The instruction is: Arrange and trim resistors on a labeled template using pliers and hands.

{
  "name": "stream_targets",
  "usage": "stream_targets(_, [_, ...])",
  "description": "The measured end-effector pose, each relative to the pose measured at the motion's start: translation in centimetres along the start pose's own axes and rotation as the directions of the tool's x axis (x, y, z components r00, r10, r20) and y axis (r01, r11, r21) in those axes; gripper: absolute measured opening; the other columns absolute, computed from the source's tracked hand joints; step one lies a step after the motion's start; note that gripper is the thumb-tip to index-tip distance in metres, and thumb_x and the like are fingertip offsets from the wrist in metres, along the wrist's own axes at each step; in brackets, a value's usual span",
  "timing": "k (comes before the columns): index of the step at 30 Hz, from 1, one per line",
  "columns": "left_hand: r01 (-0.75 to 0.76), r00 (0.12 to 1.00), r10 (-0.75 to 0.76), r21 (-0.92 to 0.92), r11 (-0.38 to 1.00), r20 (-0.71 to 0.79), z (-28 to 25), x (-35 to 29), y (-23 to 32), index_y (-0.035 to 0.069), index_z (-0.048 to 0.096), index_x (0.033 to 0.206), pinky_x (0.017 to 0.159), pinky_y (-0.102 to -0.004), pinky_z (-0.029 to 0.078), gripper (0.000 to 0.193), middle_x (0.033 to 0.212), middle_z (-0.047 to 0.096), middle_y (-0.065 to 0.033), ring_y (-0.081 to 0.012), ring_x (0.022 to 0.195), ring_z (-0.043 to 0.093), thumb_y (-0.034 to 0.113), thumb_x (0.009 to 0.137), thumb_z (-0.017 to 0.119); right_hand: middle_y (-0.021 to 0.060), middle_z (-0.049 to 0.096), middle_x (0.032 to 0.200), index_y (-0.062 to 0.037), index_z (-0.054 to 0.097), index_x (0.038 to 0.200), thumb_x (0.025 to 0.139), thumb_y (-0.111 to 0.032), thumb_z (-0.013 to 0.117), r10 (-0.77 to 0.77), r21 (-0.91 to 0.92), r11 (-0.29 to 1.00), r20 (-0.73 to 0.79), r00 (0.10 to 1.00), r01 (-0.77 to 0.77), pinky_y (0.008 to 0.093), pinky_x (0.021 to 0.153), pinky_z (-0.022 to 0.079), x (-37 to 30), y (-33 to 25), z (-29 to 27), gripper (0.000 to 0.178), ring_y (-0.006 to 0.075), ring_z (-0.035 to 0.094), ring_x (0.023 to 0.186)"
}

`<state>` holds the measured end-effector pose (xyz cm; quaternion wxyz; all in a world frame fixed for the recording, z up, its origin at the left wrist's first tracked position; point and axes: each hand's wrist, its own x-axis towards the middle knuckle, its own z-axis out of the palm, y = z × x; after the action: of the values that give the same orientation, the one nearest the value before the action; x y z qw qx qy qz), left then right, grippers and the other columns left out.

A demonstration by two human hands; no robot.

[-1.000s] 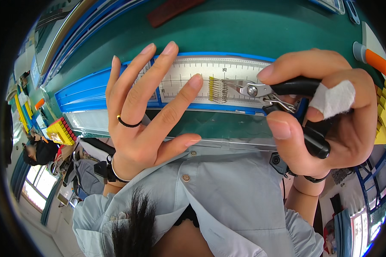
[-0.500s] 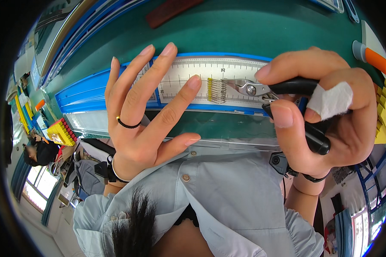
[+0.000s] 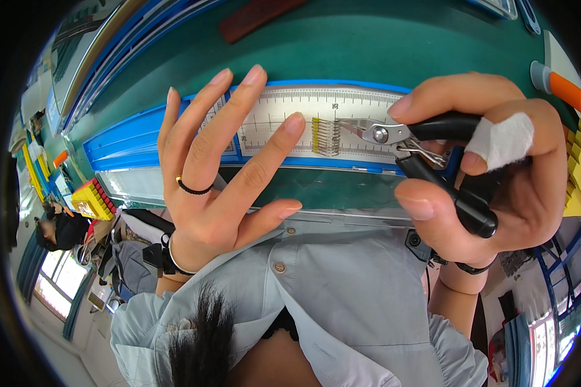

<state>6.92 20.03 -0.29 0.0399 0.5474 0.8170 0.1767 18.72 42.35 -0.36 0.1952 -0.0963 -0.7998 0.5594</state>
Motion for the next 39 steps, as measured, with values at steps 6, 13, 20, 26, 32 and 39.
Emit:
stream_targets(6, [0.002,1.0,-0.002,0.003,1.0,0.001,0.0,0.1,0.1,0.016,0.077,0.12,0.11,-0.0611,0.035,0.061,0.137,0.062,-0.0183,-0.0375,0.128,0.056,0.062,0.083,0.059,0.0297,0.065,0.103,-0.0061,0.043,0.092,0.089,-0.042,0.077,-0.031,-0.038,0.999,0.003,1.0,0.031,0.0229,0.056,0.054,-0.2,0.4,-0.2,0.049,0.0193,0.059,0.075])
stream_targets(13, [0.001,1.0,-0.001,0.016,1.0,0.008,-0.1,0.1,0.0,0.015,0.076,0.12,0.11,-0.0602,0.036,0.06,0.137,0.062,-0.0181,-0.0373,0.127,0.056,0.06,0.084,0.059,0.0291,0.065,0.101,-0.0069,0.042,0.091,0.091,-0.043,0.075,0.021,-0.015,1.0,-0.04,0.999,-0.022,0.0241,0.055,0.055,-0.1,0.1,0.0,0.049,0.0201,0.06,0.079])
stream_targets(20, [-0.015,0.999,0.016,0.026,1.0,-0.027,0.1,0.0,-0.1,0.013,0.076,0.119,0.109,-0.0599,0.038,0.058,0.134,0.064,-0.0183,-0.0374,0.125,0.058,0.058,0.088,0.058,0.0282,0.065,0.1,-0.0074,0.041,0.09,0.094,-0.035,0.072,-0.023,-0.017,1.0,-0.029,0.999,0.022,0.0221,0.054,0.052,0.0,0.1,0.2,0.041,0.017,0.057,0.076])
stream_targets(26, [-0.013,1.0,0.014,0.032,0.999,-0.023,0.1,0.1,-0.1,0.013,0.076,0.119,0.108,-0.0604,0.038,0.059,0.134,0.064,-0.0183,-0.0372,0.125,0.059,0.059,0.087,0.058,0.0257,0.067,0.097,-0.0071,0.042,0.086,0.095,-0.03,0.071,-0.037,-0.022,0.999,-0.041,0.998,0.036,0.0196,0.051,0.046,0.0,0.3,0.3,0.038,0.0139,0.054,0.068])
stream_targets(32, [-0.005,1.0,0.006,0.031,0.999,-0.022,0.0,0.1,0.0,0.015,0.076,0.12,0.108,-0.0602,0.038,0.058,0.136,0.063,-0.0183,-0.0374,0.125,0.058,0.059,0.086,0.058,0.0268,0.066,0.099,-0.0074,0.041,0.088,0.095,-0.027,0.07,-0.072,0.012,0.997,-0.013,0.997,0.072,0.0197,0.052,0.047,0.2,0.5,0.0,0.036,0.0138,0.053,0.069])
stream_targets(39, [0.022,0.998,-0.022,0.008,1.0,0.057,-0.4,0.3,0.4,0.022,0.075,0.123,0.112,-0.0592,0.031,0.055,0.142,0.058,-0.016,-0.0358,0.129,0.054,0.057,0.083,0.063,0.0269,0.067,0.099,-0.0076,0.042,0.087,0.093,-0.024,0.071,-0.08,-0.038,0.996,0.003,0.997,0.08,0.0225,0.059,0.046,0.2,0.5,0.0,0.034,0.0136,0.05,0.069])
